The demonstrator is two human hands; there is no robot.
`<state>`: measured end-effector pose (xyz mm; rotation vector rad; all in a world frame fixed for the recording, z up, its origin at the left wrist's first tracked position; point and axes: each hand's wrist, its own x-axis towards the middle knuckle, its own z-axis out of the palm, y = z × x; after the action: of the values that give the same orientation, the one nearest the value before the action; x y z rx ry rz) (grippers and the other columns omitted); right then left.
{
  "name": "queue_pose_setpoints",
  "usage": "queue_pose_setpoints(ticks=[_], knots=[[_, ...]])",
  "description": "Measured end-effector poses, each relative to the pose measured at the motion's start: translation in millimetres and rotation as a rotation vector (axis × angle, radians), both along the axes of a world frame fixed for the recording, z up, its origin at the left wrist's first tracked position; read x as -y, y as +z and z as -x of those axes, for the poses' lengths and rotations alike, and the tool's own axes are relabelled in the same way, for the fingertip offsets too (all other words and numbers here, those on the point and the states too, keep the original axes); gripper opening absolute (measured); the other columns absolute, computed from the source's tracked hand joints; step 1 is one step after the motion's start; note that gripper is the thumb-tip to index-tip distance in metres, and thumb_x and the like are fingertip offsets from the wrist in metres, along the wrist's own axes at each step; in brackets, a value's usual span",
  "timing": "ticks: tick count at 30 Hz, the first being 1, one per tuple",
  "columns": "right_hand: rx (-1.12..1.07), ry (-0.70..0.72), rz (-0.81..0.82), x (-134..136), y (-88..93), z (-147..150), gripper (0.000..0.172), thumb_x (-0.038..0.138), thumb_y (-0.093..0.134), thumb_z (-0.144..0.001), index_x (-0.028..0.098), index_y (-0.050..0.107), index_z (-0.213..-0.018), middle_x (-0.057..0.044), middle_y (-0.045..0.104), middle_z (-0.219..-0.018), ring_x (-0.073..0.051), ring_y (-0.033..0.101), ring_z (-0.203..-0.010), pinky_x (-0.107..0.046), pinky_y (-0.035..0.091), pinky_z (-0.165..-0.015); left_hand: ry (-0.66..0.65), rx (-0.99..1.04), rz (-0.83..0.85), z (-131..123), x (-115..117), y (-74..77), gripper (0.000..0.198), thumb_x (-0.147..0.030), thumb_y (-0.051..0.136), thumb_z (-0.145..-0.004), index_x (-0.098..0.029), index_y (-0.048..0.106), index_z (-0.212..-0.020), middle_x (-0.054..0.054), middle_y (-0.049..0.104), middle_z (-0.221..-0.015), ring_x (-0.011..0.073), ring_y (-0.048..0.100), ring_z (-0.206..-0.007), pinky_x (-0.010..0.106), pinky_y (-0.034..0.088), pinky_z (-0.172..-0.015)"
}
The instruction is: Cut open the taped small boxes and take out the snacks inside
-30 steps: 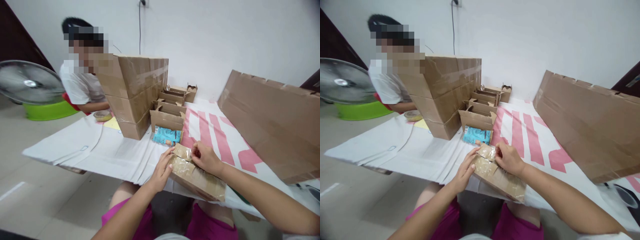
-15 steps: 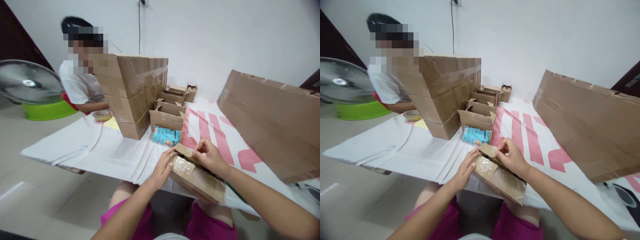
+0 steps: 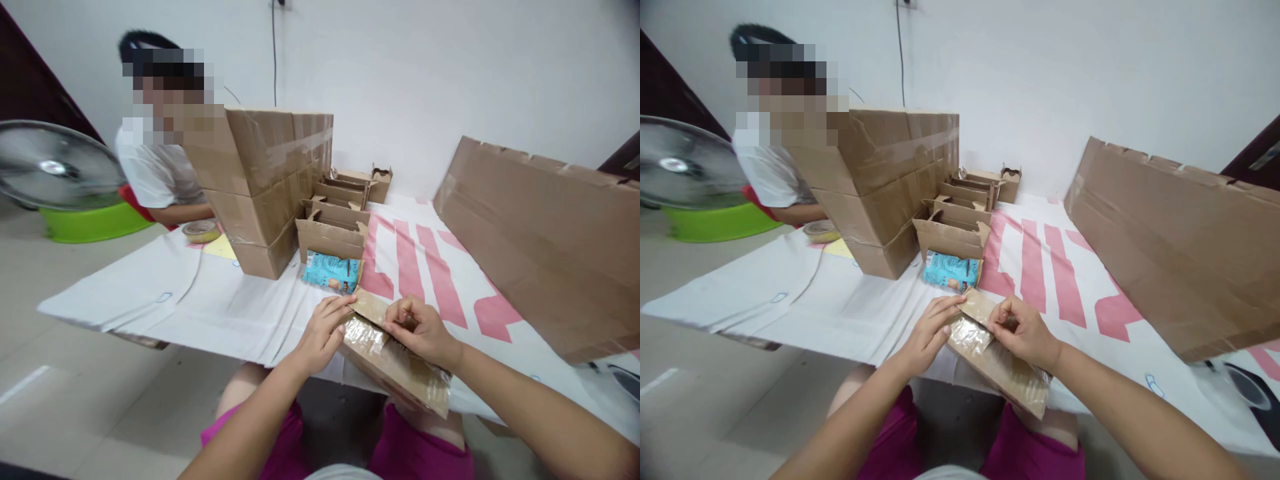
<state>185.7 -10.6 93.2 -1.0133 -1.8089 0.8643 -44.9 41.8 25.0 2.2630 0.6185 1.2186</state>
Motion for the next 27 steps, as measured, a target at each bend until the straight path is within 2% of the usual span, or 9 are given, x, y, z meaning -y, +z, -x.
queue_pose_setpoints(ticks=[9, 13, 15, 17, 19, 21, 24, 27], knots=[[-0.039, 0.122, -0.027, -1.8, -7.6, -8.7, 0.030, 0.031, 0.060, -0.088, 0.025, 0.034, -0.075, 0.000, 0.061, -0.076, -0.013, 0.059, -0.067, -0.028, 0.050, -0.060, 0.018, -0.015, -0.001, -2.9, 2.6, 0.7, 0.035, -0.027, 0.039, -0.095, -0.021, 0.056, -0.126, 0.012, 0.054, -0.137, 0.0290, 0.048, -0.118, 0.048, 0.039, -0.097], [0.100, 0.304, -0.029, 10.9, 1.9, -2.1, 0.026, 0.030, 0.061, -0.086, 0.025, 0.038, -0.074, -0.002, 0.066, -0.075, -0.014, 0.060, -0.066, -0.029, 0.050, -0.062, 0.039, -0.040, 0.014, -4.5, -0.6, 2.9, 0.036, -0.027, 0.040, -0.094, -0.021, 0.055, -0.127, 0.011, 0.054, -0.137, 0.0284, 0.048, -0.119, 0.048, 0.039, -0.098], [0.183, 0.346, -0.025, 17.7, 11.9, -3.7, 0.022, 0.029, 0.063, -0.085, 0.024, 0.044, -0.076, -0.002, 0.066, -0.076, -0.014, 0.061, -0.067, -0.029, 0.050, -0.063, 0.038, -0.049, 0.013, -4.4, -2.0, 4.1, 0.036, -0.028, 0.041, -0.094, -0.021, 0.056, -0.126, 0.011, 0.054, -0.137, 0.0283, 0.048, -0.119, 0.047, 0.039, -0.099], [0.160, 0.253, -0.007, 21.4, 23.6, -14.7, 0.018, 0.030, 0.063, -0.086, 0.023, 0.048, -0.079, -0.002, 0.065, -0.076, -0.014, 0.061, -0.069, -0.029, 0.050, -0.064, 0.036, -0.053, 0.005, -3.6, -2.5, 4.2, 0.035, -0.028, 0.041, -0.094, -0.021, 0.056, -0.125, 0.011, 0.053, -0.138, 0.0280, 0.048, -0.120, 0.046, 0.039, -0.099], [0.067, 0.035, 0.024, 22.0, 32.5, -36.8, 0.019, 0.035, 0.064, -0.085, 0.023, 0.050, -0.082, -0.001, 0.064, -0.074, -0.015, 0.061, -0.068, -0.029, 0.050, -0.063, 0.032, -0.053, -0.001, -2.5, -2.1, 3.0, 0.036, -0.028, 0.040, -0.095, -0.021, 0.055, -0.126, 0.012, 0.052, -0.138, 0.0278, 0.048, -0.121, 0.046, 0.039, -0.100], [-0.016, -0.217, 0.064, 22.4, 33.1, -69.2, 0.025, 0.041, 0.068, -0.081, 0.023, 0.050, -0.084, 0.000, 0.064, -0.073, -0.014, 0.061, -0.064, -0.028, 0.050, -0.060, 0.029, -0.046, -0.004, -1.8, -1.6, 1.0, 0.036, -0.028, 0.039, -0.095, -0.021, 0.054, -0.127, 0.012, 0.052, -0.139, 0.0277, 0.047, -0.122, 0.046, 0.038, -0.100], [0.010, -0.509, 0.167, 32.9, 11.2, -128.5, 0.037, 0.046, 0.074, -0.071, 0.023, 0.049, -0.088, 0.002, 0.064, -0.070, -0.015, 0.061, -0.061, -0.027, 0.048, -0.057, 0.032, -0.038, -0.001, -2.4, -1.8, -1.9, 0.036, -0.029, 0.038, -0.096, -0.021, 0.053, -0.128, 0.012, 0.051, -0.139, 0.0272, 0.047, -0.124, 0.046, 0.038, -0.101], [0.214, -0.731, 0.363, 62.2, -30.9, -182.1, 0.037, 0.043, 0.072, -0.065, 0.023, 0.048, -0.085, 0.004, 0.063, -0.064, -0.014, 0.061, -0.061, -0.027, 0.047, -0.061, 0.035, -0.040, 0.001, -4.2, -3.7, -4.1, 0.035, -0.028, 0.038, -0.096, -0.020, 0.053, -0.127, 0.012, 0.051, -0.139, 0.0263, 0.047, -0.125, 0.045, 0.039, -0.102]])
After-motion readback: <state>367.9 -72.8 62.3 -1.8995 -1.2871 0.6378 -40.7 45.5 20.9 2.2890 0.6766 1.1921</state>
